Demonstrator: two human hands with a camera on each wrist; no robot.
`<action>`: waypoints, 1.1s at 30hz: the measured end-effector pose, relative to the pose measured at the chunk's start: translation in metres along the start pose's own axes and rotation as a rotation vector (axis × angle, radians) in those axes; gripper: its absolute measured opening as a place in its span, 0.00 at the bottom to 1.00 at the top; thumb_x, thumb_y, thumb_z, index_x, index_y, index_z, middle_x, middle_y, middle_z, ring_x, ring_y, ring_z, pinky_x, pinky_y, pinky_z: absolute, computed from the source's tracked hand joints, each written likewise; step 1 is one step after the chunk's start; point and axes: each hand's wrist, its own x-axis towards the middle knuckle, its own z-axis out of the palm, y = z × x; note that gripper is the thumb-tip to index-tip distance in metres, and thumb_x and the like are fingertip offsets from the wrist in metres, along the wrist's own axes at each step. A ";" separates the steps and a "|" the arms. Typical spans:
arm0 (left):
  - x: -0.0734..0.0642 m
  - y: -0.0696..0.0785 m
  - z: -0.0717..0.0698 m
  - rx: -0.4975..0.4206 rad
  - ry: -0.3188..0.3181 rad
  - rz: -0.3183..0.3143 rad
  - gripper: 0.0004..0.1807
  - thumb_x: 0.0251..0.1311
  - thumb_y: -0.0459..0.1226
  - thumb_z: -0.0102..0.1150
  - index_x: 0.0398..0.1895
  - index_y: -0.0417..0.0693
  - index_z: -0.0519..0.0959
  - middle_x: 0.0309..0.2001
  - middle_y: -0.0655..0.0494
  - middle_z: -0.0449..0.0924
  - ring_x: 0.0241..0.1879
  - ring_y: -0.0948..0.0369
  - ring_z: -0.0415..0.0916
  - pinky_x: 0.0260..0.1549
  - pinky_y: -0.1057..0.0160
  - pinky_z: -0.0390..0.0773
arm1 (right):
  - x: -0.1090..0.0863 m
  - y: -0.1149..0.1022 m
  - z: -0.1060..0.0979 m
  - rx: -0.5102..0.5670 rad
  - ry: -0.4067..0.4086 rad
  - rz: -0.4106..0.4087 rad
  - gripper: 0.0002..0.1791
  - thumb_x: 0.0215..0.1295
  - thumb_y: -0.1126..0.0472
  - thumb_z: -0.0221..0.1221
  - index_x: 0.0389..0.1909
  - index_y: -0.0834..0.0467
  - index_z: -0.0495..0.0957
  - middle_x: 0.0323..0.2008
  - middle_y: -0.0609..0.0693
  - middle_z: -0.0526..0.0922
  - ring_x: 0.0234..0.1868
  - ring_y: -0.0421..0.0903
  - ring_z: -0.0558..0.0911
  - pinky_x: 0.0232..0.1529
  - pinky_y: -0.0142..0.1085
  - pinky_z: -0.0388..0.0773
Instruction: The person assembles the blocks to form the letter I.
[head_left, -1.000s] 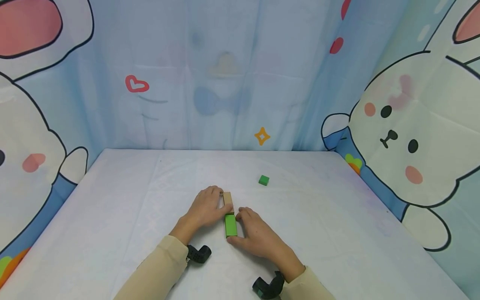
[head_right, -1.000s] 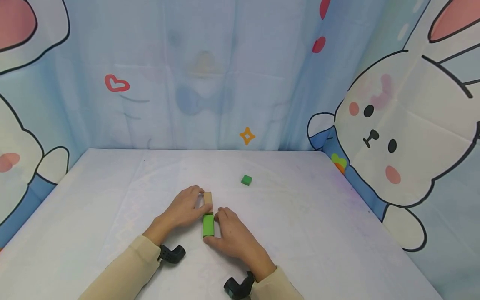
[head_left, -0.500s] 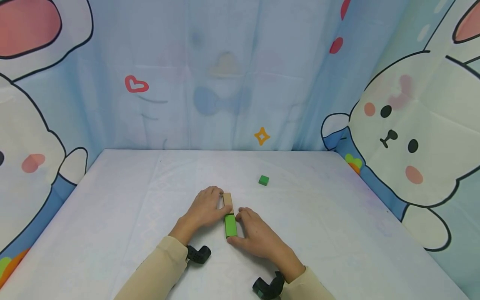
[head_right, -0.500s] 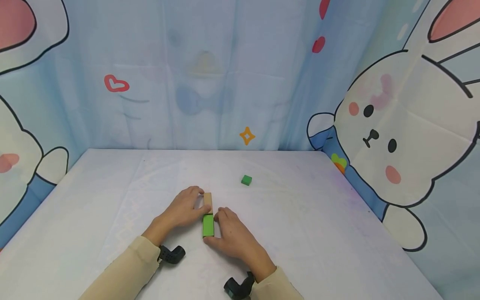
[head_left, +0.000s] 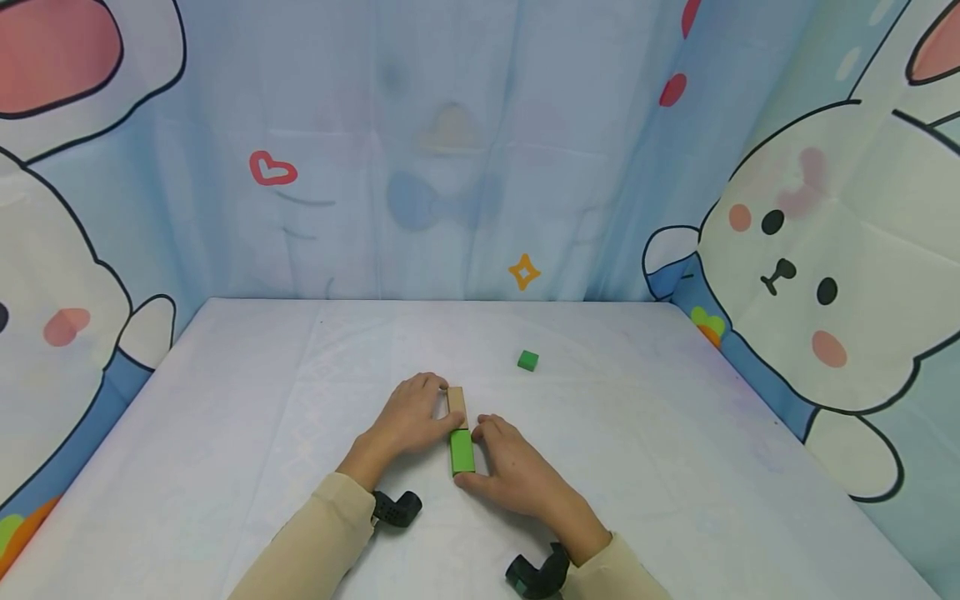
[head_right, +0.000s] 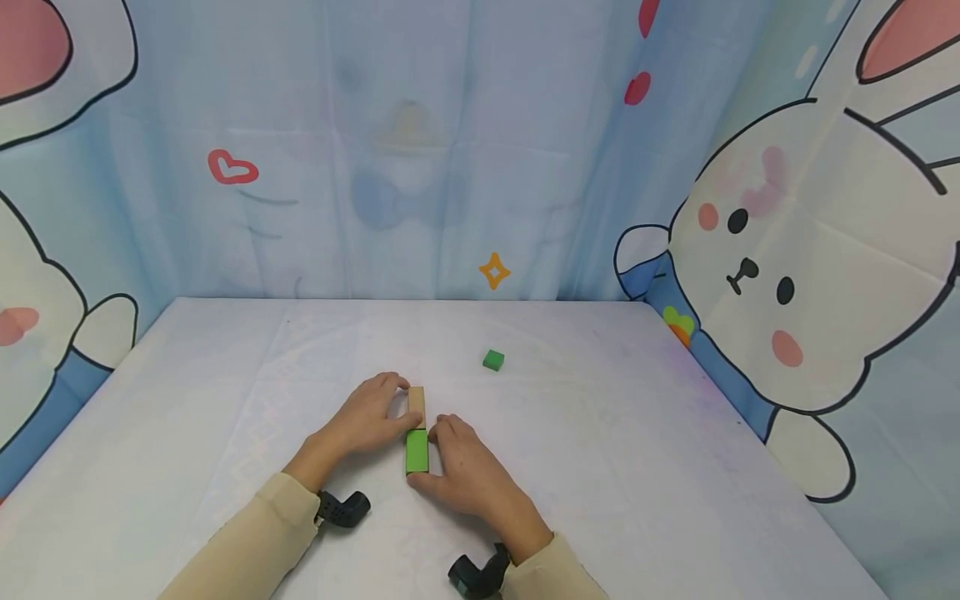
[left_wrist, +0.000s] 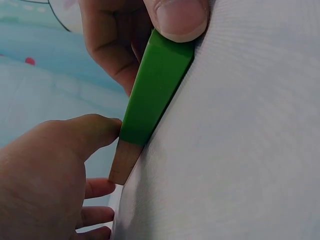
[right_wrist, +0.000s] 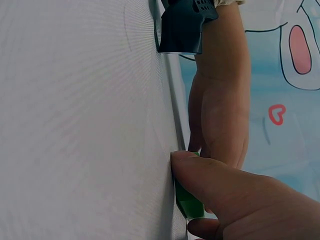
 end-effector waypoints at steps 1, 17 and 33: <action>0.000 0.000 0.000 -0.001 -0.001 -0.002 0.32 0.70 0.54 0.58 0.67 0.40 0.72 0.70 0.42 0.71 0.71 0.44 0.67 0.72 0.45 0.66 | 0.000 0.000 0.000 -0.001 0.001 -0.002 0.33 0.62 0.46 0.72 0.58 0.64 0.74 0.70 0.65 0.71 0.73 0.61 0.71 0.72 0.56 0.70; -0.001 0.000 -0.001 -0.011 -0.006 0.003 0.31 0.69 0.53 0.59 0.66 0.41 0.73 0.70 0.42 0.71 0.71 0.44 0.68 0.72 0.44 0.66 | 0.001 0.002 0.001 -0.003 -0.004 -0.009 0.33 0.63 0.46 0.71 0.59 0.63 0.74 0.70 0.64 0.71 0.73 0.60 0.71 0.72 0.55 0.70; -0.002 0.000 -0.002 -0.002 -0.015 0.001 0.31 0.69 0.53 0.59 0.66 0.42 0.73 0.70 0.42 0.71 0.72 0.44 0.67 0.73 0.45 0.66 | 0.001 0.003 0.001 -0.001 0.004 -0.013 0.32 0.62 0.47 0.72 0.58 0.63 0.74 0.70 0.65 0.72 0.73 0.60 0.71 0.72 0.55 0.71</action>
